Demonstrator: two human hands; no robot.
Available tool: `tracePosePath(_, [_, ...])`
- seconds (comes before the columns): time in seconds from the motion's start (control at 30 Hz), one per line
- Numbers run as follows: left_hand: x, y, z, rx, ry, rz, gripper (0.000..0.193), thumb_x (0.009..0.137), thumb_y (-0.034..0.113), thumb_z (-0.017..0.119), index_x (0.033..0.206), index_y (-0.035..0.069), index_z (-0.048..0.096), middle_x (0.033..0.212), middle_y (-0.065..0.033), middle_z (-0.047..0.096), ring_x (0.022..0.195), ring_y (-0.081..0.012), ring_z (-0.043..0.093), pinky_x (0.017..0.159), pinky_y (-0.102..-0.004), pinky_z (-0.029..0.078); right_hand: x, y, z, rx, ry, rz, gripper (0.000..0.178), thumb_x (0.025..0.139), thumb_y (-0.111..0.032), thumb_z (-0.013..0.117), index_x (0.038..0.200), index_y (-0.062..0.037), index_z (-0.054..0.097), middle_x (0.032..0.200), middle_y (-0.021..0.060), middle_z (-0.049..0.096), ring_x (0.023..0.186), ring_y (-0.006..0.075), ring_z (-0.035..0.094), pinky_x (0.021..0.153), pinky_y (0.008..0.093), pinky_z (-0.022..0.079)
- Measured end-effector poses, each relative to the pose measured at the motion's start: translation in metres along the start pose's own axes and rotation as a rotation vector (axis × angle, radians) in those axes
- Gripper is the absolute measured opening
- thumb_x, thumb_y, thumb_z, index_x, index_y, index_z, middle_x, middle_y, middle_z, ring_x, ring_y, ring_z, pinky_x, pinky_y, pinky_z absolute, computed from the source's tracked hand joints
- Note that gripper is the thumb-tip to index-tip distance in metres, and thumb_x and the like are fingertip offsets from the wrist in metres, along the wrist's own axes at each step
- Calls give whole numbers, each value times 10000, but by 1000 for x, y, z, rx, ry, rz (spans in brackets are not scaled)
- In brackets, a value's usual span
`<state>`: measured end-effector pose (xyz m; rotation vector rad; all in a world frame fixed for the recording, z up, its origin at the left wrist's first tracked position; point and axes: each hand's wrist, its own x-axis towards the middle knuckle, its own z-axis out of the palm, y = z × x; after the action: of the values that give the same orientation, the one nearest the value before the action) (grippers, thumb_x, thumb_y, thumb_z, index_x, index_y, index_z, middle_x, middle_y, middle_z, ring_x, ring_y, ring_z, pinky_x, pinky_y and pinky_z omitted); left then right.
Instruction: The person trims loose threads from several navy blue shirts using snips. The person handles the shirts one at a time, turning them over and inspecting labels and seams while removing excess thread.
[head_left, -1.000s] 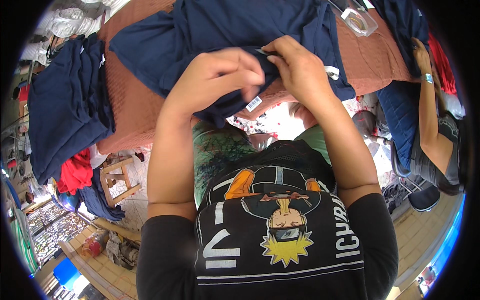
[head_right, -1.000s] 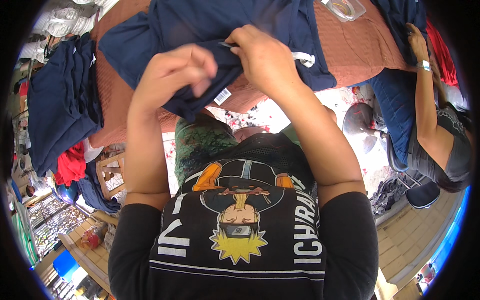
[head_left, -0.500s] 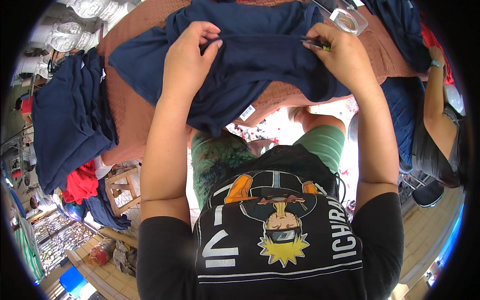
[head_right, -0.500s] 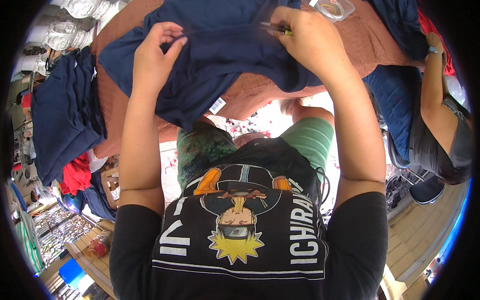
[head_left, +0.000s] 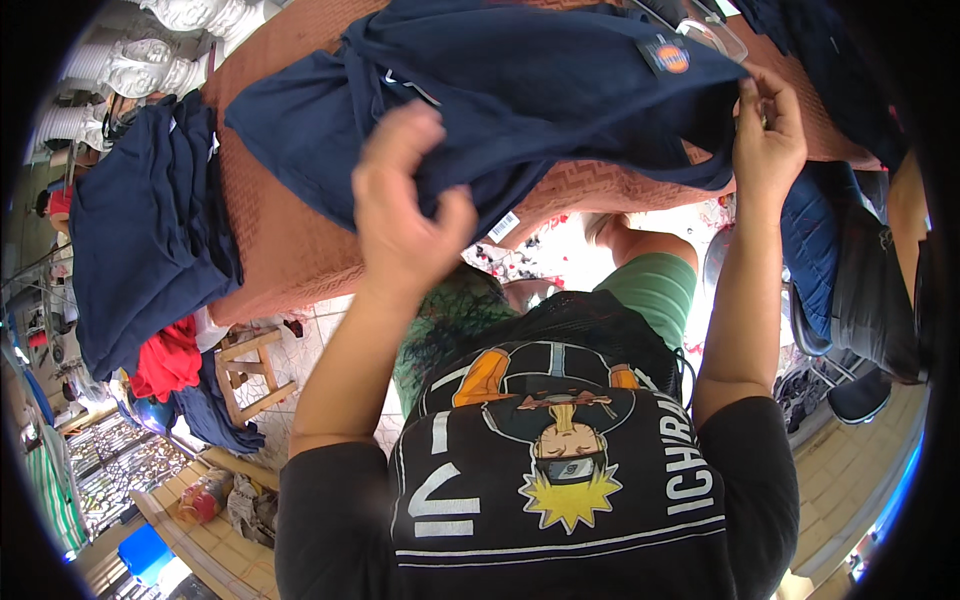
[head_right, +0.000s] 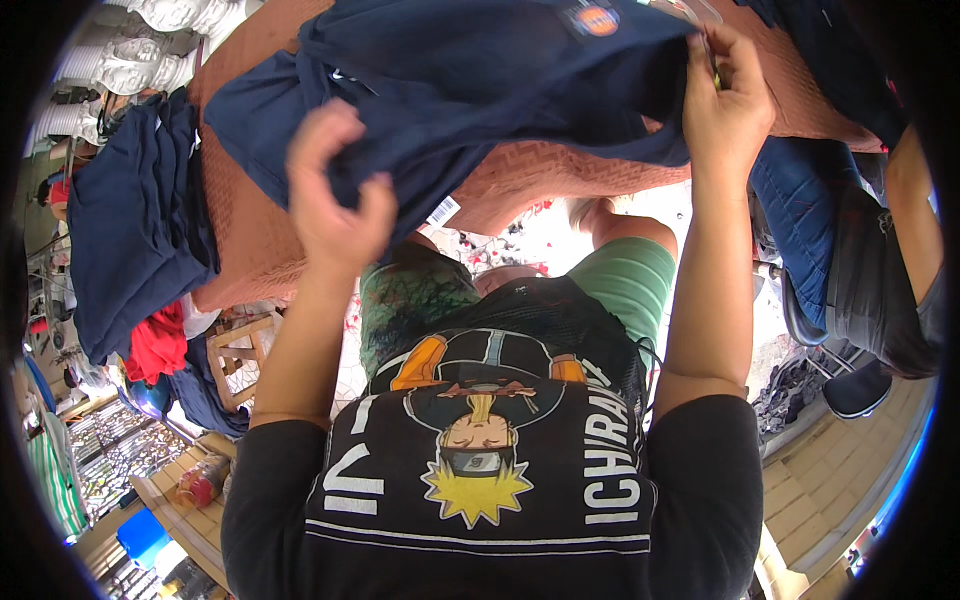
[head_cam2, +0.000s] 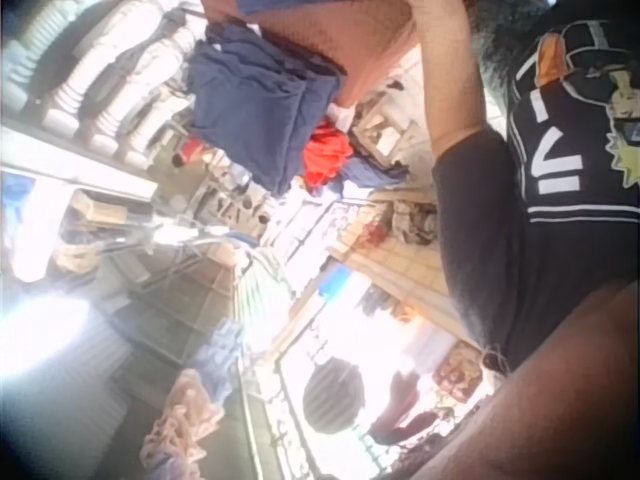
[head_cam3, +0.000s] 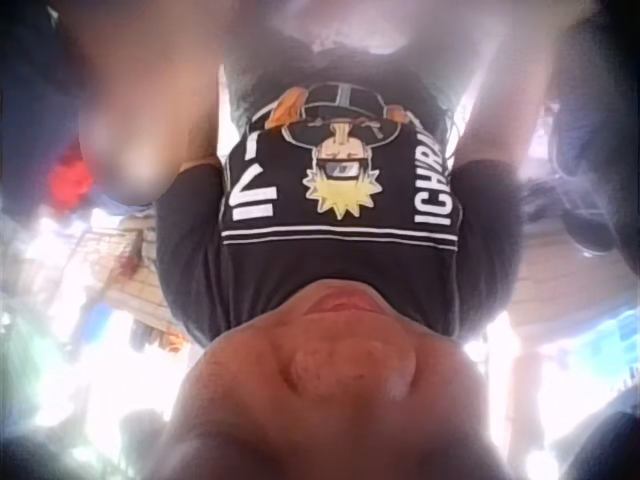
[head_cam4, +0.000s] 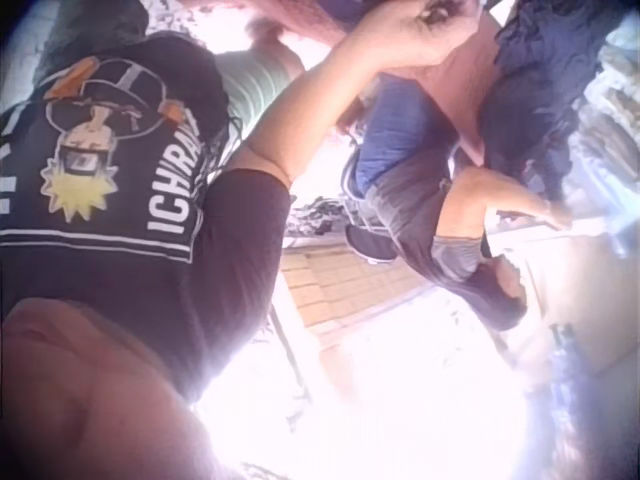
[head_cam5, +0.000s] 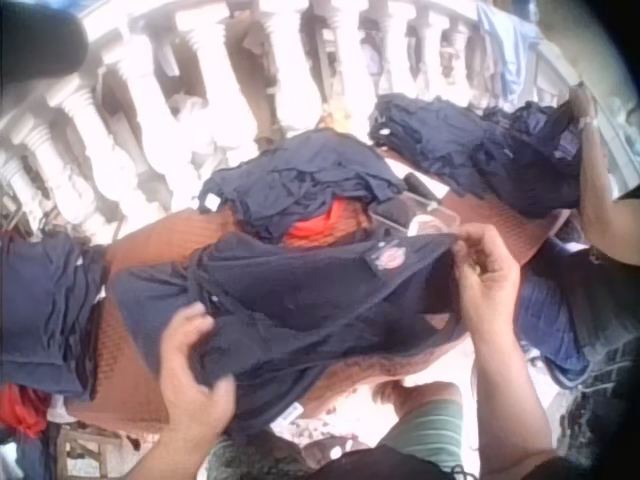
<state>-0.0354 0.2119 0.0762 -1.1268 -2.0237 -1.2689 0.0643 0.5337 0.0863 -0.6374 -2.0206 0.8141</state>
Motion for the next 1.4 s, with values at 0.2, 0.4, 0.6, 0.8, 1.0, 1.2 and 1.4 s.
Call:
tracePosePath(0.2, [-30,12,-22,88,-130,-43,228,752,150,701,959,58,667,1035,-86,669,946,-262,610,889,-378,417,-11,31,-17,143,-155,139,205,917,-137,616,1083,-31,673,1033,82,704,1005,116,633,899,255,456])
tracePosePath(0.4, [11,10,-4,-43,-105,-333,286,849,207,709,1068,42,629,1006,-107,682,924,-260,635,846,-366,485,-33,-23,3,313,-396,5,155,892,-113,658,1034,-66,699,953,-3,686,852,64,576,788,221,452])
tracePosePath(0.6, [17,21,13,142,-408,-459,389,870,212,701,1191,27,582,965,-96,689,886,-177,652,838,-280,472,-66,-51,30,236,-720,106,343,810,-270,765,1069,-56,695,976,61,680,852,131,605,749,275,472])
tracePosePath(0.8, [-5,21,8,-230,-354,-568,414,822,65,716,1214,65,584,945,-73,656,794,-125,615,751,-261,488,-92,-53,53,299,-802,181,302,806,-218,773,1002,-8,678,870,69,686,776,132,601,730,289,486])
tracePosePath(1.0, [-32,21,-6,-230,-372,-555,389,812,46,723,1183,63,608,955,-77,674,810,-122,635,749,-258,502,-95,-42,28,287,-851,122,151,836,-102,711,912,-3,627,716,37,599,580,85,541,527,266,436])
tracePosePath(1.2, [-30,26,-4,-221,-334,-606,251,814,67,736,1058,48,680,909,-71,702,765,-126,663,684,-254,512,-89,-52,12,317,-761,185,181,845,-99,705,989,-21,629,772,50,646,442,100,518,403,280,412])
tracePosePath(1.4, [-28,24,-1,-175,-319,-524,153,878,146,689,959,17,678,782,-79,692,668,-100,637,594,-246,481,-97,-66,32,276,-835,-37,226,795,-100,735,980,-10,644,863,115,652,770,201,630,697,316,497])
